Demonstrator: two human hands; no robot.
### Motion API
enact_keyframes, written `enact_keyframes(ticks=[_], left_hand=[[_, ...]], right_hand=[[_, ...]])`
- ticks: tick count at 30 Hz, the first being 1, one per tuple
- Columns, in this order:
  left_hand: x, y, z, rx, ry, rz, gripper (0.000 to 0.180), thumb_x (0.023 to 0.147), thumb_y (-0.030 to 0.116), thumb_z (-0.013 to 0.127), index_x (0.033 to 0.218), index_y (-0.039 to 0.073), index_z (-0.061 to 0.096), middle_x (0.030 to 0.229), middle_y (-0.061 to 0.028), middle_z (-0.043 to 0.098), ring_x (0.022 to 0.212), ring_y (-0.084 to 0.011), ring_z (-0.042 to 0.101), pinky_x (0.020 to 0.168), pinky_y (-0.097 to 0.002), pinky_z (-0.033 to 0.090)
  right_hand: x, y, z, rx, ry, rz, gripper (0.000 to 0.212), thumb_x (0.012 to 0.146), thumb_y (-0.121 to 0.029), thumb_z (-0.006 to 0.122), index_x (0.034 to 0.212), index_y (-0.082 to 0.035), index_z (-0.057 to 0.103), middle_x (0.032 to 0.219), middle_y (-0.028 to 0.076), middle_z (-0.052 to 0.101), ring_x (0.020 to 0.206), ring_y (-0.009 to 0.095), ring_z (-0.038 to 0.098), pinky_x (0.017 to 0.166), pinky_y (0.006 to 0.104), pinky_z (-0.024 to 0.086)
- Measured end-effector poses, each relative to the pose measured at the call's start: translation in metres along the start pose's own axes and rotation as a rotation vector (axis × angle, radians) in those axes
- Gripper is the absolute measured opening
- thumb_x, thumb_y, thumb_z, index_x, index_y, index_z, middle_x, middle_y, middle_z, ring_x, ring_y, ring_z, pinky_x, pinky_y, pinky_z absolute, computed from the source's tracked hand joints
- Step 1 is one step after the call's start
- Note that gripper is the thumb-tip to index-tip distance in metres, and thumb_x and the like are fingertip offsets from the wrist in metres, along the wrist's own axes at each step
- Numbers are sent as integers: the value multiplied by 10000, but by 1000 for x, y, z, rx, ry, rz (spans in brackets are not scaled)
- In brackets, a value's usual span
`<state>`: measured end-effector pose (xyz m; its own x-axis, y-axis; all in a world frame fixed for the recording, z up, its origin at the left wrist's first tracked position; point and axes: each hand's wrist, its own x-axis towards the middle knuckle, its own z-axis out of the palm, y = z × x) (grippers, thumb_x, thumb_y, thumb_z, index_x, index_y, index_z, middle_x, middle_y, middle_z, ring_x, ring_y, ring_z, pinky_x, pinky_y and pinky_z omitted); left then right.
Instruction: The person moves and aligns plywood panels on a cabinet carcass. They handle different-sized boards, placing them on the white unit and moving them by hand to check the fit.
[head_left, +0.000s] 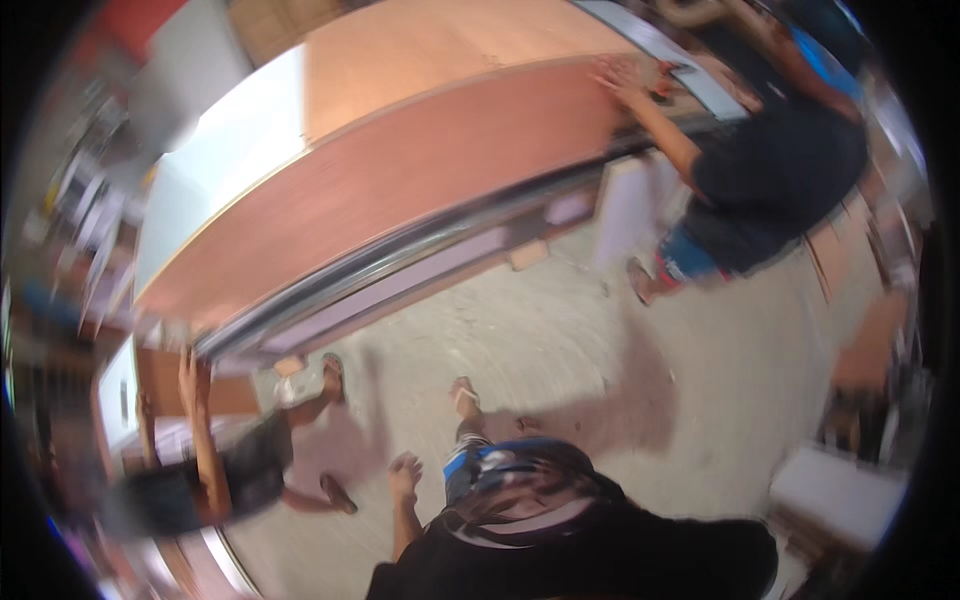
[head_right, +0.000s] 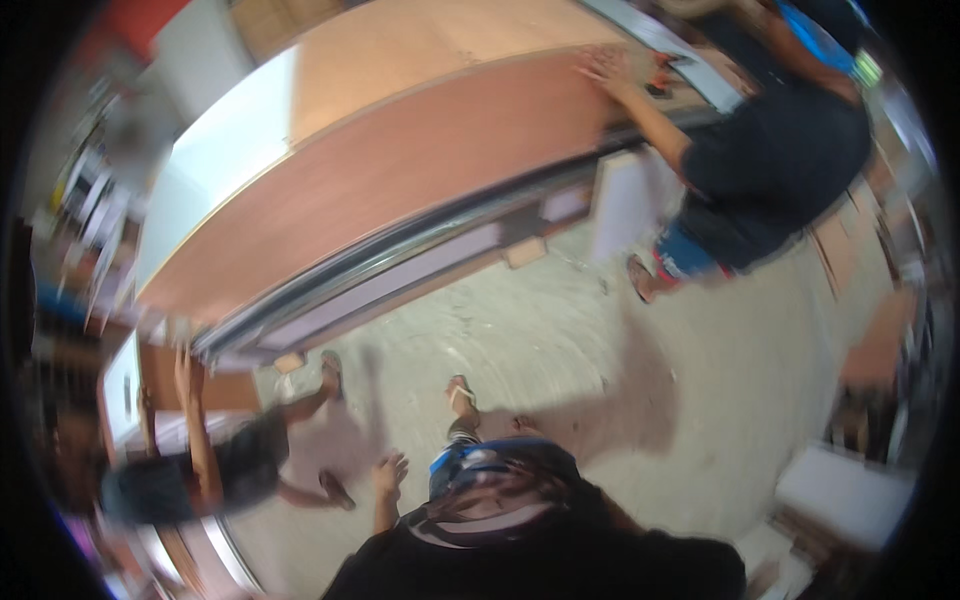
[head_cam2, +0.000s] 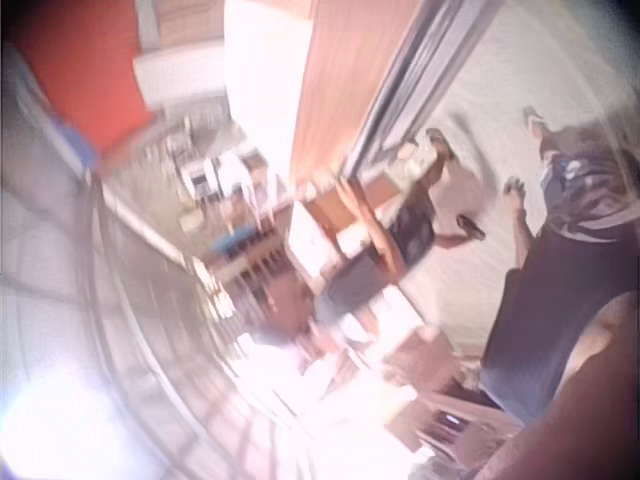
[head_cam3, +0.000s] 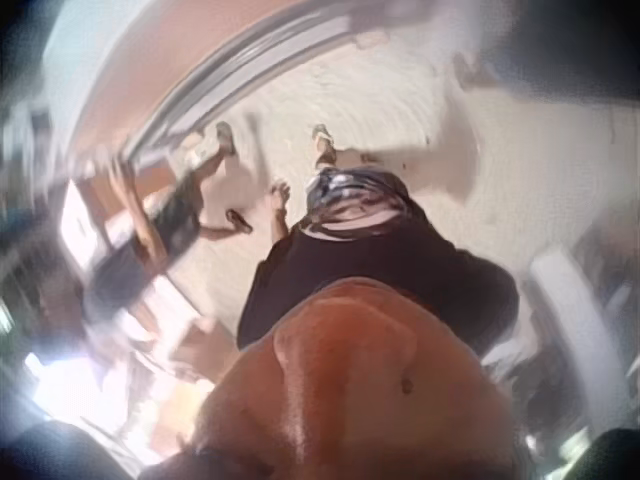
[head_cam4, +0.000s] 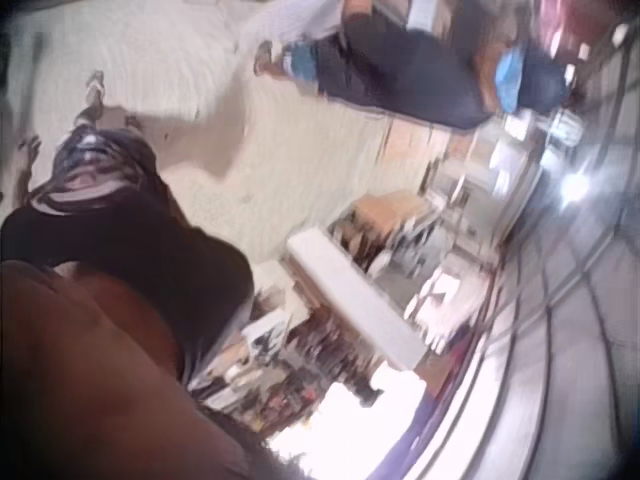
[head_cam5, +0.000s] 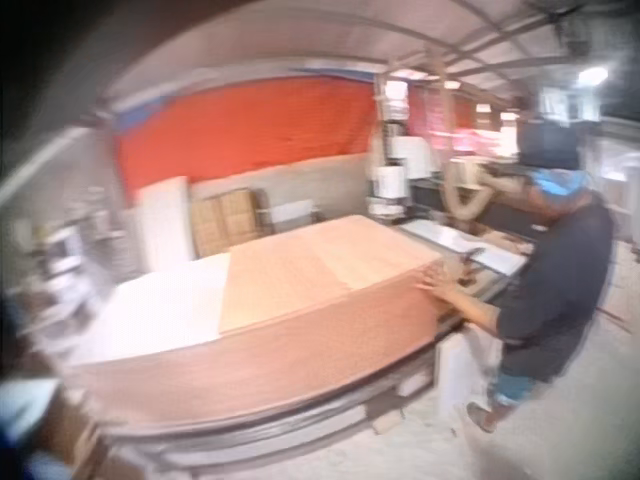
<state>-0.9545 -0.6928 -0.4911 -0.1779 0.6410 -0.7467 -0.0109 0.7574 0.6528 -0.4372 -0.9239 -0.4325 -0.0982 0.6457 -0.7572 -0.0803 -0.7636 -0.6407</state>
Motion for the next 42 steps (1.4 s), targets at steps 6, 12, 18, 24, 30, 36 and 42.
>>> enact_keyframes(ticks=[6, 12, 18, 24, 30, 36, 42], left_hand=[[-86, 31, 65, 45, -106, 49, 392, 974, 302, 705, 1267, 46, 657, 1093, -97, 728, 966, -216, 722, 826, -347, 568], [-87, -65, 27, 16, -47, -38, 424, 974, 310, 698, 1267, 6, 654, 1114, -126, 716, 935, -233, 729, 733, -338, 577], [-88, -163, -68, -120, 75, -306, 333, 966, 167, 627, 1222, -43, 658, 1116, -188, 698, 924, -315, 724, 655, -357, 589], [-60, -209, -93, 851, -296, 286, 337, 961, 182, 627, 1196, -58, 647, 1149, -207, 691, 951, -374, 713, 782, -415, 595], [-8, -110, -18, 105, -61, -159, 307, 970, 176, 601, 1220, 2, 642, 1166, -154, 683, 968, -348, 716, 757, -385, 570], [37, 11, 69, -86, 27, -154, 260, 967, 135, 592, 1203, 41, 647, 1081, -92, 667, 931, -292, 716, 659, -339, 537], [61, 87, 160, 9, -83, -97, 319, 951, 209, 695, 1214, 38, 638, 1095, -72, 669, 963, -268, 711, 697, -337, 540]], right_hand=[[2, 2, -50, 84, 105, 216, 329, 901, -257, 662, 1170, -77, 719, 1000, 139, 742, 856, 230, 723, 794, 429, 572], [-13, 8, -36, 77, 116, 220, 334, 904, -261, 664, 1182, -82, 717, 1021, 134, 744, 870, 231, 725, 800, 428, 573], [-32, 49, 5, 152, 137, 230, 339, 907, -264, 666, 1193, -88, 715, 1042, 129, 746, 884, 232, 726, 805, 428, 574], [-38, 65, 29, 278, 128, 343, 344, 910, -267, 668, 1204, -93, 713, 1063, 124, 748, 898, 233, 728, 811, 428, 575], [-12, 54, 26, 532, 120, 195, 296, 945, -132, 633, 1204, -12, 711, 1077, 108, 750, 875, 205, 720, 834, 392, 585], [45, 38, -15, 466, 255, 152, 282, 960, -97, 625, 1212, -1, 707, 1072, 105, 750, 877, 196, 719, 844, 377, 583], [28, -34, -103, 515, 55, 122, 286, 972, -107, 626, 1224, 3, 703, 1082, 99, 750, 880, 194, 718, 853, 363, 579]])
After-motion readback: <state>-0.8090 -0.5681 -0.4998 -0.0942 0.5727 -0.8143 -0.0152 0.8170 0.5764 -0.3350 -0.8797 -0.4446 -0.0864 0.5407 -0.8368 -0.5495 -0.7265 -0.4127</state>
